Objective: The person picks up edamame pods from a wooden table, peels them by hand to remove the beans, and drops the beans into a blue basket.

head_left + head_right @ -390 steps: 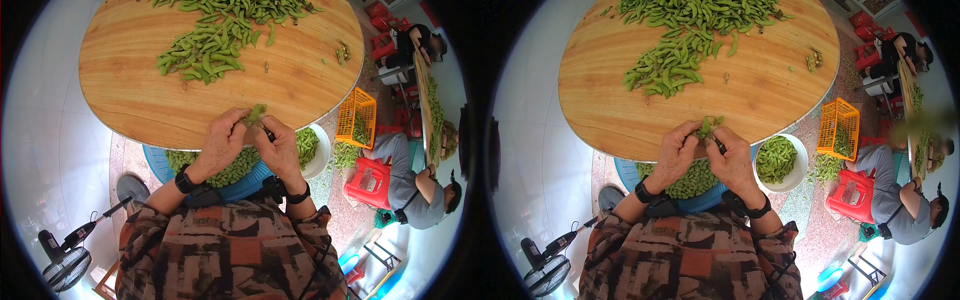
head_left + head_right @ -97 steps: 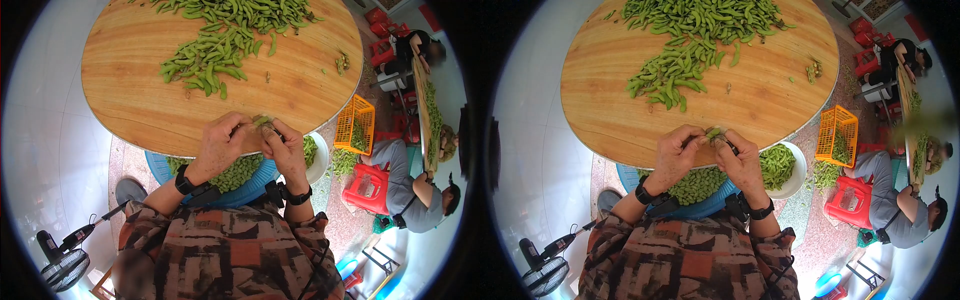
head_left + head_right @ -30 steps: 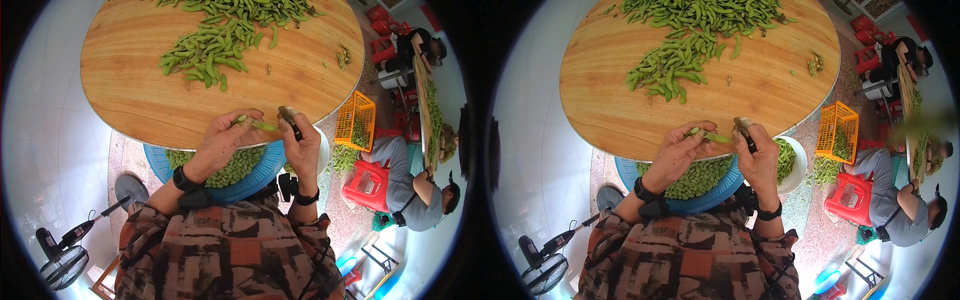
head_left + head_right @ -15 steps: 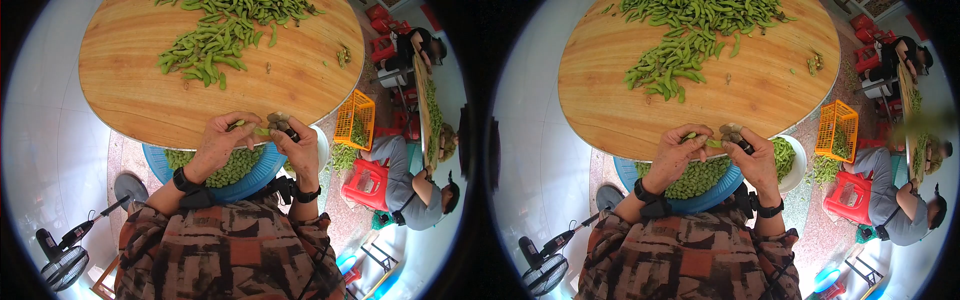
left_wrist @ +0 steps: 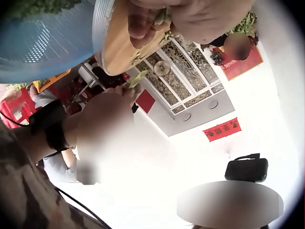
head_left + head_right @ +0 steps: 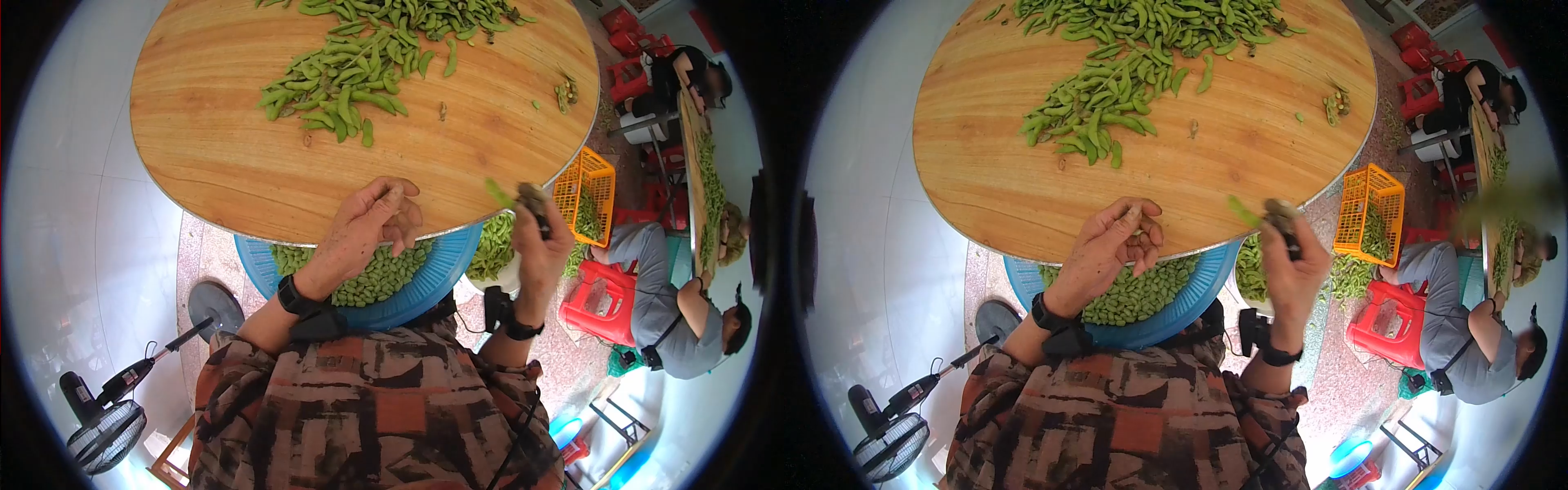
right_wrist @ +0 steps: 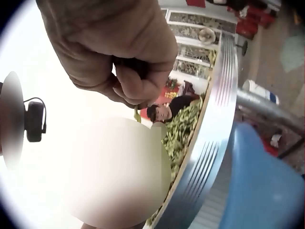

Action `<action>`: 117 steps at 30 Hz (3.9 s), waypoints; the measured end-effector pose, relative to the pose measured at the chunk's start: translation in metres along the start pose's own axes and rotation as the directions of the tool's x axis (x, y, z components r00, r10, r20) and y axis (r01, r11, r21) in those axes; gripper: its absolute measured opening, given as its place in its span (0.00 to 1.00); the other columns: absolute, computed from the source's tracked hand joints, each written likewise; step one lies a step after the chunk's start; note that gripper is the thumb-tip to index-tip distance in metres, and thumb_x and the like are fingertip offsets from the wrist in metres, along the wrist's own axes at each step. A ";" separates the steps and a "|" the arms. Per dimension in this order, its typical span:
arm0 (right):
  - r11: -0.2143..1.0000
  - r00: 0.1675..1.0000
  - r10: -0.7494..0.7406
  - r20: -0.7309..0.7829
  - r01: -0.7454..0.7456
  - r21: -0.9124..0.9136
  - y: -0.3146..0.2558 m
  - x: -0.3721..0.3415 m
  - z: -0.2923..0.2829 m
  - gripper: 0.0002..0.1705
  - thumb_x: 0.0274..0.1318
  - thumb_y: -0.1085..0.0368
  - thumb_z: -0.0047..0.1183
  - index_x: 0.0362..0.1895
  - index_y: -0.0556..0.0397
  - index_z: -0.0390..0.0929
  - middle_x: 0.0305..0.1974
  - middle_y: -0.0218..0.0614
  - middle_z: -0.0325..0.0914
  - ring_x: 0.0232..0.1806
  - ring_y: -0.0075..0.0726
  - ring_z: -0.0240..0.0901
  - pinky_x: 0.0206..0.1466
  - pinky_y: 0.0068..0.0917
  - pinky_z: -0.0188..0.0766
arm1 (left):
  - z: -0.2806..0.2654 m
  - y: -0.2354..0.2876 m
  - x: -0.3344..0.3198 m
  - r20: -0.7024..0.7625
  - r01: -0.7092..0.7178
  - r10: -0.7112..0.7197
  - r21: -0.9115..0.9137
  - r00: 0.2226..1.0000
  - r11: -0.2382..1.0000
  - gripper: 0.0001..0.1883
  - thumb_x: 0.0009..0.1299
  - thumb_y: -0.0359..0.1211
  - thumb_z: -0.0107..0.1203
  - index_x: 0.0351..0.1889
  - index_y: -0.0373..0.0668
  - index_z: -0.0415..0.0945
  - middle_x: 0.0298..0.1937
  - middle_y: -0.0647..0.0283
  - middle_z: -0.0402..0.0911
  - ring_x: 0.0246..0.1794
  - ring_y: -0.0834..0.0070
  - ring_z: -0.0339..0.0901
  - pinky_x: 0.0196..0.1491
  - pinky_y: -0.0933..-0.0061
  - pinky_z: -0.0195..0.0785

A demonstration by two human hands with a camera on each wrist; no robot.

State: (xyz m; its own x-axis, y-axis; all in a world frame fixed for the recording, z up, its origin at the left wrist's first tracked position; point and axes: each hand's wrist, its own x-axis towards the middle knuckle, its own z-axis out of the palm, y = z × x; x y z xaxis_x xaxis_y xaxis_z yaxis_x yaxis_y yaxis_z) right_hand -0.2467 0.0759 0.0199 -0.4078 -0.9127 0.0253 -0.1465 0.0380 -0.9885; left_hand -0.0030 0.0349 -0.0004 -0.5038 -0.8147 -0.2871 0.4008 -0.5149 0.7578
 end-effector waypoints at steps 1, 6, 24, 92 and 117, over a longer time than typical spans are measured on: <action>1.000 1.000 -0.021 -0.019 0.021 0.006 0.001 0.000 -0.017 0.17 0.57 0.73 0.57 0.52 0.57 0.80 0.37 0.29 0.81 0.33 0.15 0.73 0.35 0.13 0.68 | -0.002 0.000 0.000 -0.001 -0.001 0.001 0.000 1.000 1.000 0.16 0.80 0.38 0.41 0.54 0.35 0.69 0.38 0.61 0.77 0.30 0.75 0.75 0.30 0.79 0.69; 0.816 0.968 -0.246 -0.050 0.179 -0.550 0.010 0.002 -0.069 0.17 0.56 0.74 0.58 0.51 0.58 0.81 0.37 0.33 0.83 0.34 0.22 0.77 0.37 0.20 0.74 | -0.005 -0.006 0.007 0.155 0.060 -0.015 -0.287 0.988 0.956 0.15 0.80 0.40 0.41 0.51 0.36 0.69 0.42 0.57 0.76 0.38 0.69 0.76 0.38 0.74 0.72; 0.899 0.931 -0.297 0.211 0.348 -0.267 0.001 -0.034 0.078 0.31 0.49 0.74 0.62 0.61 0.59 0.70 0.34 0.40 0.80 0.33 0.28 0.79 0.36 0.24 0.75 | 0.039 -0.021 0.013 0.004 -0.080 0.091 -0.433 0.996 0.898 0.14 0.78 0.35 0.40 0.58 0.42 0.66 0.56 0.61 0.73 0.54 0.71 0.73 0.54 0.70 0.69; 0.878 0.841 -0.478 -0.253 0.469 -0.101 0.017 0.067 0.033 0.13 0.64 0.72 0.50 0.52 0.61 0.77 0.39 0.32 0.80 0.41 0.22 0.74 0.45 0.22 0.72 | 0.099 -0.017 0.093 0.265 -0.390 0.300 0.424 0.916 0.817 0.20 0.78 0.38 0.38 0.62 0.35 0.60 0.54 0.52 0.73 0.55 0.64 0.71 0.60 0.66 0.64; 0.910 0.730 0.219 0.647 -0.392 0.135 -0.019 0.023 0.089 0.11 0.66 0.68 0.46 0.46 0.61 0.78 0.25 0.22 0.68 0.21 0.12 0.54 0.22 0.14 0.53 | -0.015 0.040 0.026 -0.047 -0.220 0.248 0.324 0.967 0.920 0.07 0.73 0.27 0.53 0.46 0.34 0.75 0.30 0.66 0.78 0.27 0.82 0.74 0.30 0.79 0.69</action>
State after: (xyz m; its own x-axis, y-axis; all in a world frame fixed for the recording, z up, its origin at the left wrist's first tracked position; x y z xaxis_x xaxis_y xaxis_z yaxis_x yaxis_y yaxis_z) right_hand -0.1730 0.0180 0.0260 0.2533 -0.9215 -0.2944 0.1486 0.3378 -0.9294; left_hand 0.0116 -0.0108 0.0142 -0.3517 -0.9288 -0.1172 0.2320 -0.2077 0.9503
